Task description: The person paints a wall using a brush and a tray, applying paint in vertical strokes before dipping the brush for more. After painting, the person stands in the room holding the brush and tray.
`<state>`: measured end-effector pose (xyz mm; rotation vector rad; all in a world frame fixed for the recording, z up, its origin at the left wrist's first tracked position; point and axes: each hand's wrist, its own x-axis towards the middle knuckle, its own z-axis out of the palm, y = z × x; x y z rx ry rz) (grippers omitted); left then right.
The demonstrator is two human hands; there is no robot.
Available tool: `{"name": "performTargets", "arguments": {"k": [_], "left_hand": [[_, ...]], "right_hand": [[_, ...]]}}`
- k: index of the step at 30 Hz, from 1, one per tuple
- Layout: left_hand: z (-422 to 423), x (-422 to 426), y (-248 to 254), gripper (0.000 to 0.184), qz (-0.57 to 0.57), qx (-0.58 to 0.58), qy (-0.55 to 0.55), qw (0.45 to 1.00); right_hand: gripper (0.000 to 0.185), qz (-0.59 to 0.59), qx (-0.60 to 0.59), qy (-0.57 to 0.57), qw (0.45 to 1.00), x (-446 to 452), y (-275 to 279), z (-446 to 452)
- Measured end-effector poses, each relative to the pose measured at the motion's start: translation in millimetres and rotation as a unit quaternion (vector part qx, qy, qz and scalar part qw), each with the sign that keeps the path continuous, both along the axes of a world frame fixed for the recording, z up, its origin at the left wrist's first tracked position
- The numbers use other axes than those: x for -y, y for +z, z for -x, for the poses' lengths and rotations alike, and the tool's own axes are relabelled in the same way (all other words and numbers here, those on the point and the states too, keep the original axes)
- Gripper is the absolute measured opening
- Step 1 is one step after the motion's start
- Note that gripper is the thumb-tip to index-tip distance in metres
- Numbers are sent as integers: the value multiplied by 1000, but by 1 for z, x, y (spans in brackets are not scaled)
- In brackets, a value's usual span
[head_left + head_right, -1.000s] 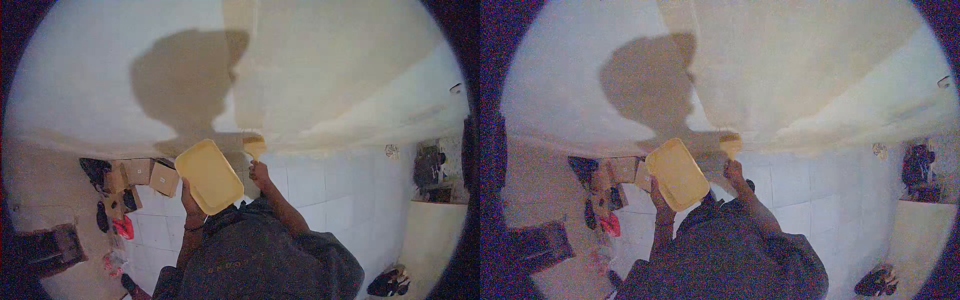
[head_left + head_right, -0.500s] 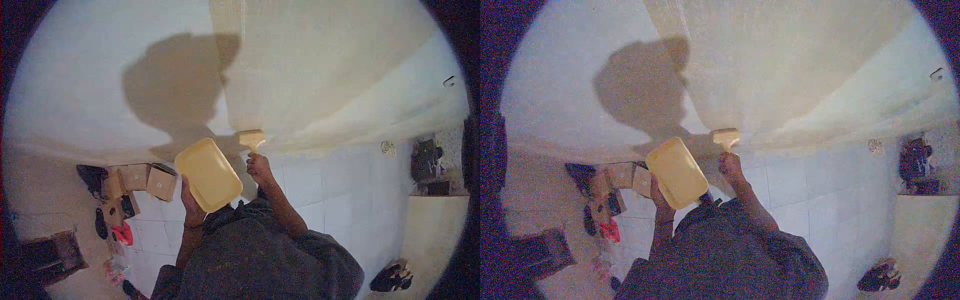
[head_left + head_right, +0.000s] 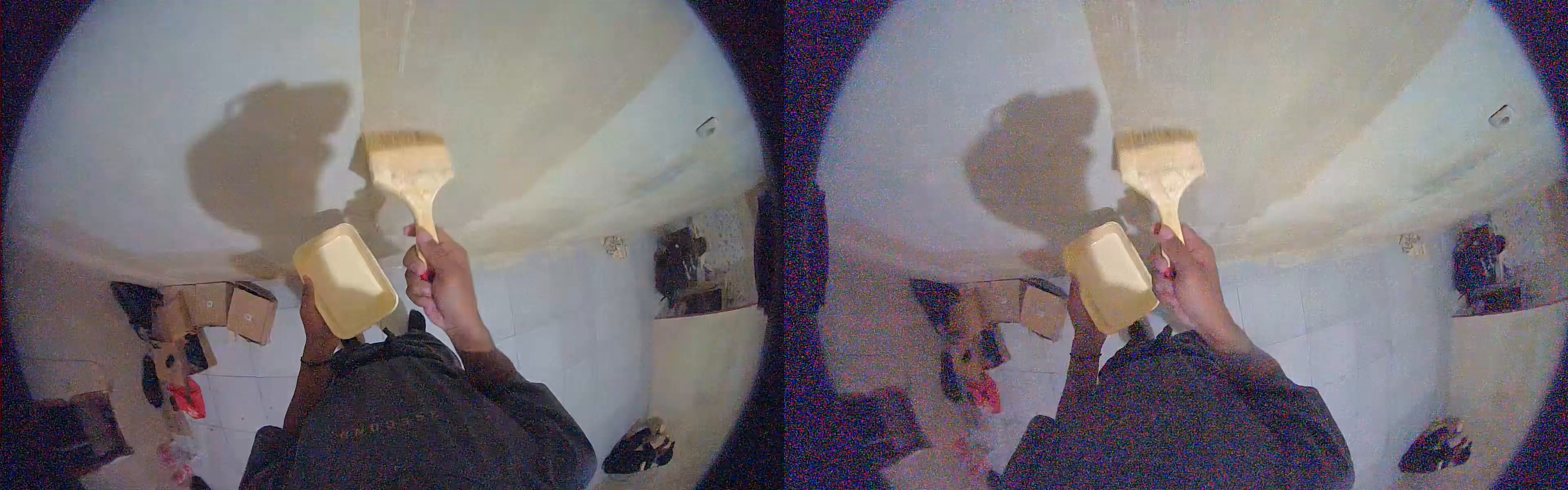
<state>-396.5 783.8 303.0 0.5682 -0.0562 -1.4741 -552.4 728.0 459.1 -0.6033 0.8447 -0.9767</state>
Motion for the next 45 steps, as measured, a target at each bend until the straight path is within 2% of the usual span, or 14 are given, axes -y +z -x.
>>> {"name": "performTargets", "arguments": {"k": [1,3,5,9,15,19,21,23,28,31,35,37,42,45], "left_hand": [[1,0,-2,51,8,-9,-1,1000],[2,-3,1,51,20,-19,1,1000],[6,-8,7,52,7,29,-2,1000],[12,1,17,54,-13,27,10,1000],[12,2,30,56,-23,46,-13,999],[12,4,18,57,-34,13,-3,999],[11,4,14,57,-39,9,-2,999],[9,4,9,55,8,21,3,1000],[11,4,16,52,-23,41,28,998],[13,-1,23,51,-34,52,34,997],[13,8,37,50,-49,19,33,998],[19,14,43,50,-67,32,42,996],[33,37,56,50,-78,61,56,994],[39,40,61,50,-84,62,56,993]], "right_hand": [[23,5,-3,3,1000,-1,13,-2],[25,125,-28,1,992,1,39,-5],[27,273,-80,-27,958,12,64,-11],[28,386,-44,-66,919,51,132,-23],[27,408,30,-24,912,83,163,-34],[28,363,23,-13,931,87,119,-21],[30,335,-43,-37,941,83,92,-16],[29,292,-67,-25,954,77,57,-8],[28,172,-159,25,972,51,-28,16],[25,95,-117,28,988,30,-77,27],[24,11,-120,26,992,36,-133,33],[23,2,-172,25,985,42,-158,41],[20,-92,-172,18,981,64,-208,41],[17,-132,-191,48,972,80,-280,50]]}}
